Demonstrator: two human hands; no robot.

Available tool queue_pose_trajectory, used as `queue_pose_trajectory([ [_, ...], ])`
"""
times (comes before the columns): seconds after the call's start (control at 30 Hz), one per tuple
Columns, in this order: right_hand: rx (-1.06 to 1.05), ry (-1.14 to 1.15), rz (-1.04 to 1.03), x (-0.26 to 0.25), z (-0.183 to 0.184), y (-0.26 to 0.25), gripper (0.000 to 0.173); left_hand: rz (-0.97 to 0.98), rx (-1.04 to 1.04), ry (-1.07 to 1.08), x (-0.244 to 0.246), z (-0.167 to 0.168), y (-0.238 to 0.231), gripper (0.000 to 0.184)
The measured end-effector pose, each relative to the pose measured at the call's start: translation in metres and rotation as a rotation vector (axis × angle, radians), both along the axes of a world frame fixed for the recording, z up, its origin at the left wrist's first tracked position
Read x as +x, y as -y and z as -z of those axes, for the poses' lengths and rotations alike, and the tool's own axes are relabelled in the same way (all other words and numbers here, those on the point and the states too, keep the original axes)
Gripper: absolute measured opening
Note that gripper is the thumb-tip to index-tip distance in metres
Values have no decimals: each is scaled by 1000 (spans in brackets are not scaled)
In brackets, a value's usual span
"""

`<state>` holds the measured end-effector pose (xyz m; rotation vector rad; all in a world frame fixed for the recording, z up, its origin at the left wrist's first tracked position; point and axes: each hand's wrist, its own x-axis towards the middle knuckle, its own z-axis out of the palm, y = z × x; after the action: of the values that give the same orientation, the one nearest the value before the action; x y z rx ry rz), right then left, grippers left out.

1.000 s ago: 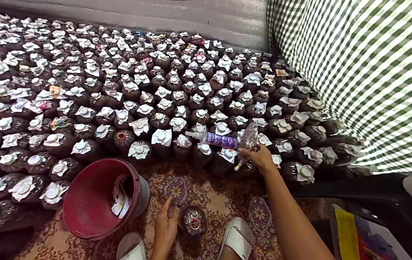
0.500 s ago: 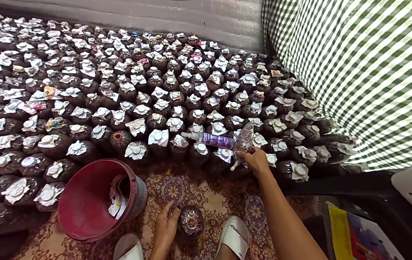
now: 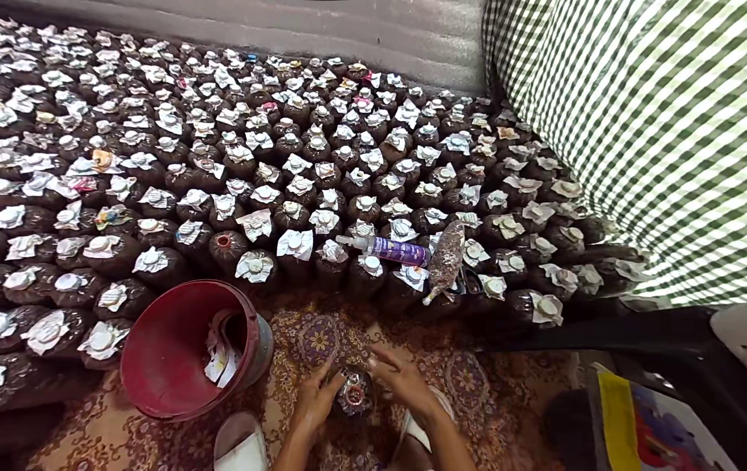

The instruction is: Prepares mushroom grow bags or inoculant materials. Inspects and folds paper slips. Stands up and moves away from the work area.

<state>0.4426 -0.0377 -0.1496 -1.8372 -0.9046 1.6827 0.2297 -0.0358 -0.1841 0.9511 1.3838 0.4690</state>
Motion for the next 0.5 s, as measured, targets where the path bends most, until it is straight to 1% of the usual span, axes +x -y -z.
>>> queue_pose_trajectory([
  [0.07, -15, -78, -75, -15, 18, 11, 55, 19, -2, 17, 0, 4, 3, 53],
  [0.17, 57, -65, -138, -22, 24, 11, 50, -8, 5, 21, 1, 7, 4, 48],
  [0.27, 128, 0, -129, -24, 27, 11, 44, -18, 70, -43, 3, 5, 5, 41],
  [0.37, 197, 77, -119, -27, 35, 16, 39, 13, 116, -115, 4, 6, 8, 40],
  [0.5, 243, 135, -93, -33, 36, 19, 34, 10, 147, -141, 6, 7, 9, 38],
])
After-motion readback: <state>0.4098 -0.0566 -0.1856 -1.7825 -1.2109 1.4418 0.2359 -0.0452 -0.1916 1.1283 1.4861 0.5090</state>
